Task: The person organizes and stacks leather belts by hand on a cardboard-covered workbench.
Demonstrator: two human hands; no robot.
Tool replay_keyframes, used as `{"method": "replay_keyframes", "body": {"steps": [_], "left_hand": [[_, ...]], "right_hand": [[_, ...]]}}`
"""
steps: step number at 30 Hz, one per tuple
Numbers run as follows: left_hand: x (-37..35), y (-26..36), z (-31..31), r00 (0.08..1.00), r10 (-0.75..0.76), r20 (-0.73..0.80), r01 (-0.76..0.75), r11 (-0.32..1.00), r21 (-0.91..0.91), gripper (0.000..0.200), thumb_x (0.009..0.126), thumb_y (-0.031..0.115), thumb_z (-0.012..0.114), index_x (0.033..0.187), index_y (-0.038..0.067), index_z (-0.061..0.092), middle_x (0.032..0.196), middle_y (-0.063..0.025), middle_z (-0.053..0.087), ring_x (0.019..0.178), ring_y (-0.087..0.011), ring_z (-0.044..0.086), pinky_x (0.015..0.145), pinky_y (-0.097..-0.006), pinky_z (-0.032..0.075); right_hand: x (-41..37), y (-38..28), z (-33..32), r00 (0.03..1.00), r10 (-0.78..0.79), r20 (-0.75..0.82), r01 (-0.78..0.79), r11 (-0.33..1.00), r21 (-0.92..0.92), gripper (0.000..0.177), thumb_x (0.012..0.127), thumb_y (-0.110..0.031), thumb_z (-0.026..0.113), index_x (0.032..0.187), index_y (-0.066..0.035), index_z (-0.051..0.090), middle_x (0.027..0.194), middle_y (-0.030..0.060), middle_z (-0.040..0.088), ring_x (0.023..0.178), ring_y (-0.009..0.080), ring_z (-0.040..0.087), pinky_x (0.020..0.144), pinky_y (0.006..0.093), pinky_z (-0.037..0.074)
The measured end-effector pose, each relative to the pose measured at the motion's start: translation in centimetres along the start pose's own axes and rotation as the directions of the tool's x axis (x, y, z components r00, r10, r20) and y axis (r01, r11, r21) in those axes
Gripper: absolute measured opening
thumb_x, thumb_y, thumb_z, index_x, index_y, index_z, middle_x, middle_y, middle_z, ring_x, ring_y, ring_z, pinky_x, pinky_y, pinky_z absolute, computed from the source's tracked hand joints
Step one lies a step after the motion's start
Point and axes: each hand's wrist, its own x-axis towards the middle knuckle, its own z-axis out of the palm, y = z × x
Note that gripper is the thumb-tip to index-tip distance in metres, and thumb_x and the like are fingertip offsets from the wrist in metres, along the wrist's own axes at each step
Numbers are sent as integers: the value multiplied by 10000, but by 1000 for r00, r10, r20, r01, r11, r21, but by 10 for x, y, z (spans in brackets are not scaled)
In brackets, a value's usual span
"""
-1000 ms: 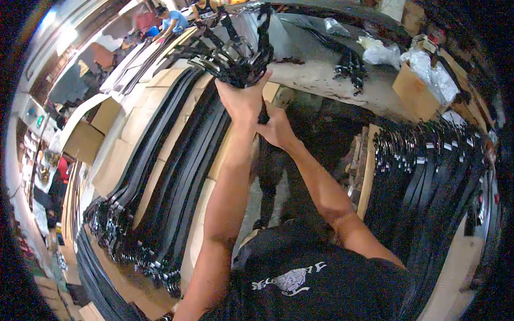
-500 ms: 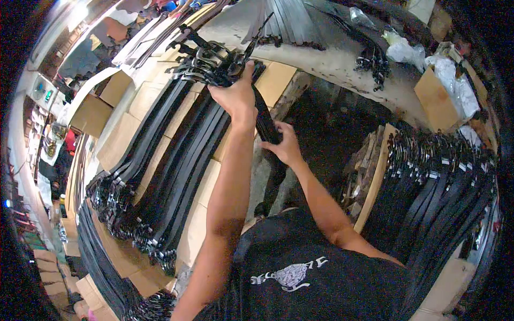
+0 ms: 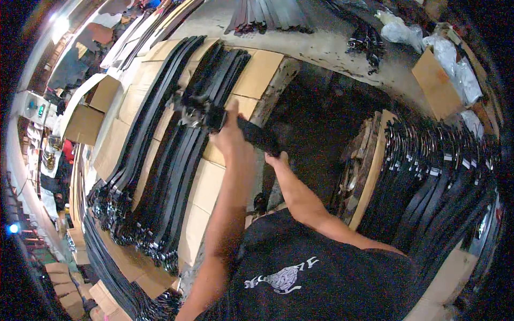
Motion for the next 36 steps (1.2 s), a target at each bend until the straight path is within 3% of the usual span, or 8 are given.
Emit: {"method": "replay_keyframes", "body": {"steps": [6, 8, 12, 15, 16, 20, 27, 36], "left_hand": [[13, 58, -59, 993, 99, -58, -103, 993, -62, 150, 769, 107, 702, 732, 47, 570, 633, -53, 561, 533, -136, 537, 506, -260, 443], [11, 83, -80, 988, 108, -106, -126, 976, -175, 154, 769, 109, 705, 760, 37, 569, 641, -55, 560, 559, -140, 544, 526, -264, 449], [10, 119, -138, 926, 258, -275, -303, 943, -135, 179, 807, 162, 675, 826, 35, 550, 685, -50, 534, 631, -142, 539, 591, -279, 456], [6, 143, -187, 886, 392, -249, -447, 865, -229, 171, 852, 162, 618, 907, 38, 513, 769, -22, 502, 705, -124, 497, 668, -277, 444], [4, 152, -201, 887, 408, -214, -457, 840, -293, 201, 863, 181, 606, 941, 40, 486, 784, -12, 489, 711, -116, 482, 671, -271, 437], [-5, 182, -244, 831, 496, -251, -555, 766, -325, 289, 866, 258, 602, 979, 38, 451, 818, -13, 460, 716, -103, 463, 685, -255, 420], [15, 193, -319, 816, 438, -377, -575, 686, -447, 354, 851, 290, 619, 1008, 33, 433, 828, -17, 440, 713, -111, 450, 684, -253, 406], [50, 236, -371, 772, 577, -269, -630, 633, -450, 449, 832, 308, 637, 1070, 10, 401, 853, -33, 395, 739, -126, 427, 723, -259, 406]], "right_hand": [[123, -82, -17, 991, 122, -56, -111, 978, 177, 287, 813, -272, 458, 883, -12, 556, 856, 134, 587, 746, 269, 574, 717, 422, 488], [43, -49, 56, 996, 41, -80, -44, 998, -41, 267, 796, -255, 457, 853, -9, 540, 822, 126, 572, 702, 268, 566, 675, 418, 513], [60, -56, 91, 987, -157, 24, 157, 945, -287, 296, 840, -248, 407, 925, 6, 532, 835, 133, 570, 708, 261, 572, 675, 401, 545], [58, -48, 119, 974, -226, -14, 188, 844, -503, 332, 868, -264, 363, 936, 20, 521, 835, 140, 577, 707, 260, 586, 620, 380, 549], [93, -70, 106, 975, -218, -29, 181, 868, -462, 436, 902, -383, 342, 998, -3, 532, 920, 119, 587, 808, 240, 584, 744, 396, 516], [105, -61, 131, 969, -240, -64, 136, 726, -674, 476, 901, -424, 324, 1076, -4, 461, 1023, 116, 512, 910, 232, 504, 811, 378, 434], [65, 10, 231, 964, -250, 87, 175, 355, -918, 585, 899, -497, 294, 1214, -5, 335, 1203, 110, 382, 1088, 220, 366, 927, 347, 291], [-169, 286, 259, 865, -284, 413, 246, -479, -843, 768, 898, -591, 256, 1390, -8, 174, 1436, 104, 214, 1318, 203, 188, 1077, 306, 107]]}}
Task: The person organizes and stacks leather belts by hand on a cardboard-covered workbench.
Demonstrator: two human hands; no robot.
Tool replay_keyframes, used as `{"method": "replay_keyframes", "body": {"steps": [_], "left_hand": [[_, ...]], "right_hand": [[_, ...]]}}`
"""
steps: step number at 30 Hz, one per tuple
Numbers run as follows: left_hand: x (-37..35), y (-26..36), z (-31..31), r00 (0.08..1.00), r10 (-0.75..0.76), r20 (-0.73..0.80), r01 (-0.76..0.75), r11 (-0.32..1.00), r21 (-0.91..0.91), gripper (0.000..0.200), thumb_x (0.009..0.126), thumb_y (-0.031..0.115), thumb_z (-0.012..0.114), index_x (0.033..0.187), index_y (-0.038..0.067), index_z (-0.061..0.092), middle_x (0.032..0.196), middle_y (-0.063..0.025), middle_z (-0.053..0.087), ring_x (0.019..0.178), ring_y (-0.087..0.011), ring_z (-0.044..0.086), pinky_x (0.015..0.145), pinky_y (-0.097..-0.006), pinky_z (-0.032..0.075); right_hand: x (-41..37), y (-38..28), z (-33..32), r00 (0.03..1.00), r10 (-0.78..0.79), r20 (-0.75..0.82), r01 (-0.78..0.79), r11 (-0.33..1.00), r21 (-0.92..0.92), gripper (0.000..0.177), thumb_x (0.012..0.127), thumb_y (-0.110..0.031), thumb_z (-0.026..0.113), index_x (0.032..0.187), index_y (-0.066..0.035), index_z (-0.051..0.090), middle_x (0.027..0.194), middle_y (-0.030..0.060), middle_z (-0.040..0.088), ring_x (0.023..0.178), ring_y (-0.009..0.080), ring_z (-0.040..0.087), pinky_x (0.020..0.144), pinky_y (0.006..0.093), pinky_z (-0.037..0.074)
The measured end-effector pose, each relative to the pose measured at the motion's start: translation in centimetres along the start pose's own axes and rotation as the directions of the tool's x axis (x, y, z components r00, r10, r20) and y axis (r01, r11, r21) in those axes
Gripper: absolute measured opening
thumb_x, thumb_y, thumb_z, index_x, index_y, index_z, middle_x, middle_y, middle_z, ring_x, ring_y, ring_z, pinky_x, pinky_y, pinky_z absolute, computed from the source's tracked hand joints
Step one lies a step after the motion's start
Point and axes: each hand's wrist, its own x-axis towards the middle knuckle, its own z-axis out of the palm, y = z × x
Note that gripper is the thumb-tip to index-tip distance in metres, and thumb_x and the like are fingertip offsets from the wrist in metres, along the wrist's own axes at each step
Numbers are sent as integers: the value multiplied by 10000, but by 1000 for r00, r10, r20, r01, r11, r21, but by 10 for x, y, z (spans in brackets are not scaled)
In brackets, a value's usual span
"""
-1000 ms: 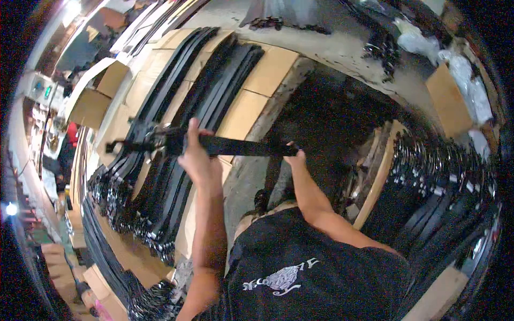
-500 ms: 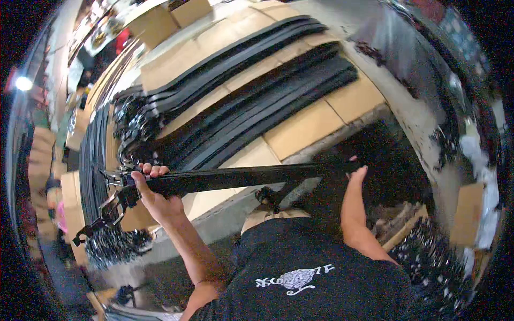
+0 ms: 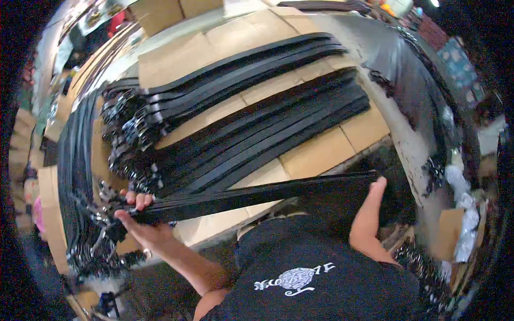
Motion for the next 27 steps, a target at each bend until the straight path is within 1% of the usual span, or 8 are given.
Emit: {"method": "replay_keyframes", "body": {"steps": [4, 5, 10, 12, 14, 18, 24, 27], "left_hand": [[27, 0, -22, 985, -3, -170, 31, 986, 165, 399, 821, 303, 650, 1020, 35, 432, 852, -15, 445, 765, -138, 454, 760, -276, 425], [32, 0, -30, 982, 2, -187, 34, 981, 192, 406, 832, 310, 635, 1042, 26, 437, 863, -23, 457, 760, -139, 457, 755, -277, 422], [34, -4, -46, 951, 55, -306, 31, 962, 270, 408, 836, 323, 630, 1041, 18, 451, 869, -27, 476, 759, -139, 466, 752, -279, 418], [36, -1, -50, 946, 75, -316, 23, 955, 297, 413, 832, 325, 636, 1037, 19, 450, 864, -25, 473, 759, -138, 471, 752, -280, 422], [40, 7, -50, 952, 103, -287, -5, 947, 322, 388, 832, 331, 635, 995, 25, 461, 841, -20, 477, 774, -138, 491, 756, -275, 427], [52, 39, -53, 951, 129, -283, 7, 900, 435, 381, 824, 350, 641, 957, 35, 474, 833, -22, 494, 778, -141, 511, 769, -262, 425], [54, 61, -43, 912, 245, -328, 45, 736, 676, 379, 823, 402, 629, 918, 54, 512, 869, -32, 527, 783, -135, 519, 773, -284, 419], [49, 81, -50, 902, 124, -415, 229, 676, 700, 420, 826, 463, 597, 919, 59, 529, 855, -31, 545, 783, -134, 522, 795, -292, 412]], "right_hand": [[14, 26, 6, 994, 74, -85, -79, 995, -61, 682, 900, -538, 321, 1314, 4, 332, 1346, 119, 353, 1252, 221, 311, 1052, 309, 196], [42, 47, 0, 979, 167, -120, -165, 986, 30, 556, 895, -452, 373, 1204, 5, 445, 1218, 122, 461, 1128, 237, 414, 973, 323, 291], [289, 264, -80, 772, 586, -247, -399, 749, 529, 200, 862, -184, 461, 891, -22, 574, 871, 103, 602, 733, 263, 573, 688, 371, 488], [401, 450, -146, 829, 534, 164, -546, 713, 440, 269, 827, -111, 483, 1044, 29, 559, 1075, 142, 604, 925, 253, 610, 793, 305, 462], [304, 396, -115, 696, 718, 8, -660, 636, 400, 267, 833, -122, 480, 1043, 21, 561, 1075, 139, 605, 930, 256, 607, 806, 319, 456], [213, 395, -127, 557, 829, 44, -783, 508, 359, 264, 844, -145, 473, 1041, 5, 566, 1076, 132, 607, 941, 262, 600, 831, 348, 444], [215, 411, -125, 519, 849, 97, -816, 460, 350, 263, 860, -180, 463, 1038, -20, 572, 1077, 121, 609, 956, 272, 590, 870, 391, 426], [221, 407, -111, 534, 835, 133, -810, 461, 363, 263, 869, -197, 458, 1036, -32, 575, 1078, 116, 610, 964, 277, 585, 889, 412, 416]]}}
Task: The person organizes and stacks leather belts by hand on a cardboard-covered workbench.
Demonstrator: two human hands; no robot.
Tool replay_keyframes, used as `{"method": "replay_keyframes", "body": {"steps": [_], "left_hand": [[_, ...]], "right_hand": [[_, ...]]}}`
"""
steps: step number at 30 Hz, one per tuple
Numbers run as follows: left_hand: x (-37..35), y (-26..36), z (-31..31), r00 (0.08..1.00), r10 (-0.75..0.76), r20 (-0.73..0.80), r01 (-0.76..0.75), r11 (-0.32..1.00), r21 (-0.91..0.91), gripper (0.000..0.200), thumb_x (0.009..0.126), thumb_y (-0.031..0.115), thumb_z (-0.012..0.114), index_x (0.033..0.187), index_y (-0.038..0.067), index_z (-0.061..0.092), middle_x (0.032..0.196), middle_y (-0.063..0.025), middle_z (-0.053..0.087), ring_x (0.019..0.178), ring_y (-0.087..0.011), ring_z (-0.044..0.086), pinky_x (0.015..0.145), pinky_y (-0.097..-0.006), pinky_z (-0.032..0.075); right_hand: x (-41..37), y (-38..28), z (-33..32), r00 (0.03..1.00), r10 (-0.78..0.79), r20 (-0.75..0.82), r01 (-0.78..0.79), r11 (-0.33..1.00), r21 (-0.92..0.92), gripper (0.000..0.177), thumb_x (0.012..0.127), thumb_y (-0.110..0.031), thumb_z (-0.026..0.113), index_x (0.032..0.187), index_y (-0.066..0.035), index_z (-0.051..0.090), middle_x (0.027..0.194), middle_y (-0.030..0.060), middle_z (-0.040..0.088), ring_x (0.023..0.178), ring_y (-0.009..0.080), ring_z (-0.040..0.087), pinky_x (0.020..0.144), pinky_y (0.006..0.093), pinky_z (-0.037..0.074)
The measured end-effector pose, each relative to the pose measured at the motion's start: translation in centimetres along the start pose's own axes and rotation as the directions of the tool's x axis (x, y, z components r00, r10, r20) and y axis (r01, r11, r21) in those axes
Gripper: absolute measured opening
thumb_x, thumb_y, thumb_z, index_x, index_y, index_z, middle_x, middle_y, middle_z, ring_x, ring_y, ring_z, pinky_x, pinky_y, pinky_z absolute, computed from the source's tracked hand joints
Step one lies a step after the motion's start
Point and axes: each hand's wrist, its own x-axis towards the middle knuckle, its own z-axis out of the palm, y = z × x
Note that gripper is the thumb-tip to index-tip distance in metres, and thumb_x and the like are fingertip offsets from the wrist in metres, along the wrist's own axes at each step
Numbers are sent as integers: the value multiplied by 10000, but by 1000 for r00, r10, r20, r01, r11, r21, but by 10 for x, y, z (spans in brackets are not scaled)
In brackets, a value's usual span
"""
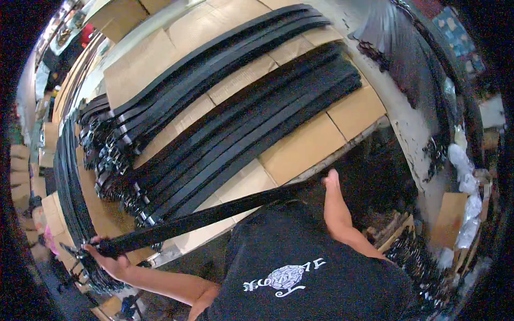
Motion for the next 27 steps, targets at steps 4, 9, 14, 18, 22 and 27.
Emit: {"method": "replay_keyframes", "body": {"steps": [4, 9, 14, 18, 22, 27], "left_hand": [[7, -4, -42, 968, 208, 140, -204, 978, -41, 397, 888, 451, 498, 950, 62, 544, 867, -50, 571, 823, -151, 534, 809, -289, 419], [-14, -13, -27, 834, 474, 283, -539, 808, 236, 516, 875, 485, 497, 1051, 0, 517, 938, -74, 555, 866, -177, 525, 815, -296, 431], [3, 3, -47, 999, 46, -28, -44, 997, 59, 528, 870, 510, 491, 961, -7, 540, 931, -85, 553, 867, -182, 522, 824, -306, 434], [-1, -18, -46, 921, 389, -7, -376, 894, 245, 491, 826, 546, 527, 930, 68, 580, 920, -57, 586, 814, -182, 560, 746, -324, 476], [15, -5, -62, 982, 42, -181, -42, 999, 6, 558, 845, 489, 547, 1037, -35, 552, 981, -120, 579, 903, -207, 550, 806, -335, 460], [34, -42, -95, 923, 379, 61, -378, 872, 310, 727, 734, 529, 644, 1160, -38, 478, 1001, -144, 577, 916, -243, 557, 824, -360, 448]], "right_hand": [[11, -26, 50, 992, -64, 104, 53, 993, 110, 264, 880, -220, 451, 1034, -48, 580, 1078, 109, 612, 974, 284, 578, 915, 441, 404], [-49, -47, 78, 959, -281, 36, 262, 927, 270, 263, 888, -232, 428, 1011, -58, 582, 1025, 113, 620, 931, 299, 582, 928, 464, 406], [-37, -61, 118, 949, -283, 141, 248, 942, 226, 277, 882, -240, 418, 1005, -47, 574, 1029, 117, 612, 947, 295, 574, 929, 458, 407], [-86, -56, 163, 967, -242, 79, 224, 955, 193, 309, 886, -248, 402, 1023, -28, 569, 1118, 116, 581, 1014, 278, 547, 950, 456, 391], [-27, -75, 137, 961, -230, 151, 204, 964, 170, 349, 873, -286, 393, 1044, -46, 582, 1132, 104, 588, 1041, 289, 541, 959, 475, 377], [-29, -89, 102, 948, -226, 223, 212, 974, 84, 250, 865, -210, 477, 1012, -32, 575, 1011, 118, 627, 928, 293, 576, 901, 432, 413]]}}
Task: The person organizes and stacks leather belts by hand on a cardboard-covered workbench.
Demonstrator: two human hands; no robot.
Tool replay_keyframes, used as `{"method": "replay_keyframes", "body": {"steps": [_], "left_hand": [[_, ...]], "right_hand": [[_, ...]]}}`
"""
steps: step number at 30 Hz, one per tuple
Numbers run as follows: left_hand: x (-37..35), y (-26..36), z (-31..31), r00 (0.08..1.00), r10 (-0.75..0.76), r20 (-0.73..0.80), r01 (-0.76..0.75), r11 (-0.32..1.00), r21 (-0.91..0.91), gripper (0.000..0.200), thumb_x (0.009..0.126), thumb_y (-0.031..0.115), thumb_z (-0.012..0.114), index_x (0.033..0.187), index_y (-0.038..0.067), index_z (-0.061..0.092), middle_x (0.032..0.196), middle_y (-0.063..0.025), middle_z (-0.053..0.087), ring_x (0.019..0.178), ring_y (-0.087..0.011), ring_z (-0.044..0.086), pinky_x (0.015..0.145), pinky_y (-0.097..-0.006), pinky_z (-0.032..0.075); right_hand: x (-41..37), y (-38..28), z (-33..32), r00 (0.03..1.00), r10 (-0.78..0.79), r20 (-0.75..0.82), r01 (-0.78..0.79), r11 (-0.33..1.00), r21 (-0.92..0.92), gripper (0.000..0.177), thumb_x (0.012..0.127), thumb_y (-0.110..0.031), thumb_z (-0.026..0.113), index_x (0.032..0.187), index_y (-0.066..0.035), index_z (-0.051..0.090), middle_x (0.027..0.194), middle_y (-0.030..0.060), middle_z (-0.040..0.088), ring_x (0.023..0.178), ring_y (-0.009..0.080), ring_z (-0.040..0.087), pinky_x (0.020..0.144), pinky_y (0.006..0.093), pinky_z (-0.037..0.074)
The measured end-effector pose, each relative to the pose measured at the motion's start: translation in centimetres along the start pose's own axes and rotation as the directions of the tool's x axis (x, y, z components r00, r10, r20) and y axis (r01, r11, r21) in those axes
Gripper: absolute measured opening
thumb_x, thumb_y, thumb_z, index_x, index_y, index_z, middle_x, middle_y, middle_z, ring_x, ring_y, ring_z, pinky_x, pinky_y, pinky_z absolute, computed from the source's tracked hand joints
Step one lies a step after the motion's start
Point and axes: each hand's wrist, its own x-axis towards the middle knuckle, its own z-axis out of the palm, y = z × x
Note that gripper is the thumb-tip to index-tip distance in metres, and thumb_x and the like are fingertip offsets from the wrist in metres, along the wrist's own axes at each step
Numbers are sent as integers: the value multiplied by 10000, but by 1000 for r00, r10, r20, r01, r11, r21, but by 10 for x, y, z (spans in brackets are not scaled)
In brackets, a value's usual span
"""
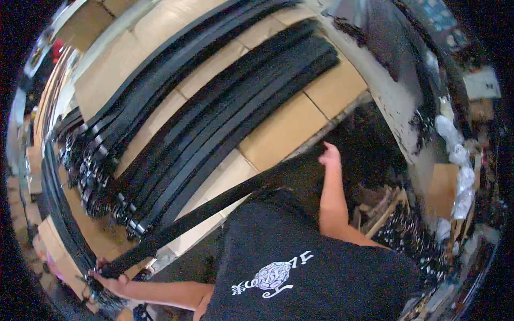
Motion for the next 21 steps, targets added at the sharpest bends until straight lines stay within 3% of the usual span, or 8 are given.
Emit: {"method": "replay_keyframes", "body": {"steps": [4, 5, 6, 7, 11, 12, 16, 21], "left_hand": [[-21, -24, 16, 910, 334, 247, -382, 906, 182, 900, 627, 571, 718, 1254, -10, 434, 997, -139, 566, 879, -239, 541, 837, -347, 425], [-29, -23, 17, 928, 286, 238, -325, 935, 144, 948, 601, 581, 737, 1277, -4, 423, 996, -138, 563, 870, -238, 537, 840, -344, 419], [-29, -3, 41, 990, -137, 15, 137, 990, -22, 609, 700, 519, 684, 1042, 51, 500, 893, -79, 571, 817, -188, 540, 803, -329, 428], [-29, 17, 65, 823, -528, -210, 427, 819, -384, 356, 800, 457, 630, 807, 105, 577, 790, -19, 578, 764, -139, 543, 765, -314, 437], [-29, 3, 69, 837, -455, -305, 266, 824, -500, 393, 809, 444, 626, 882, 61, 574, 821, -49, 606, 739, -164, 573, 683, -310, 485], [-32, 9, 79, 807, -487, -336, 251, 796, -551, 440, 794, 460, 637, 924, 48, 556, 835, -64, 610, 719, -170, 586, 667, -301, 498], [-44, -1, 108, 806, -491, -331, 148, 708, -690, 562, 781, 516, 618, 1010, 14, 506, 796, -90, 618, 708, -179, 593, 679, -287, 514], [-39, -50, 146, 746, -585, -318, 147, 610, -778, 524, 771, 538, 617, 813, 21, 545, 777, -93, 612, 741, -196, 597, 712, -279, 507]], "right_hand": [[-67, -39, -2, 974, -184, -134, 206, 963, 175, 260, 777, -120, 459, 938, 28, 600, 919, 156, 630, 870, 298, 585, 867, 430, 444], [-81, -61, -4, 970, -244, -20, 242, 945, 220, 300, 744, -161, 483, 938, 41, 589, 918, 166, 619, 872, 306, 576, 861, 445, 443], [-91, -84, -9, 949, -299, 95, 264, 925, 273, 350, 711, -201, 508, 939, 55, 577, 917, 176, 608, 874, 314, 567, 855, 461, 441], [-116, -102, 11, 916, -396, 64, 375, 902, 214, 384, 724, -242, 512, 980, 41, 561, 912, 181, 596, 880, 315, 558, 848, 462, 441], [-146, -176, 61, 790, -601, 123, 586, 799, 139, 370, 799, -300, 555, 1027, -11, 585, 974, 104, 617, 909, 245, 573, 879, 404, 431], [-129, -198, 60, 713, -611, 344, 614, 781, 112, 367, 808, -286, 549, 1049, -11, 582, 987, 110, 616, 896, 253, 578, 845, 401, 452], [-143, -218, 170, 690, -723, 37, 723, 685, -94, 416, 918, -338, 394, 1079, 21, 527, 1009, 157, 581, 912, 271, 560, 851, 445, 448], [-56, -273, 250, 717, -652, 246, 672, 741, 7, 388, 919, -302, 407, 1079, 32, 523, 987, 163, 599, 932, 313, 578, 854, 477, 450]]}}
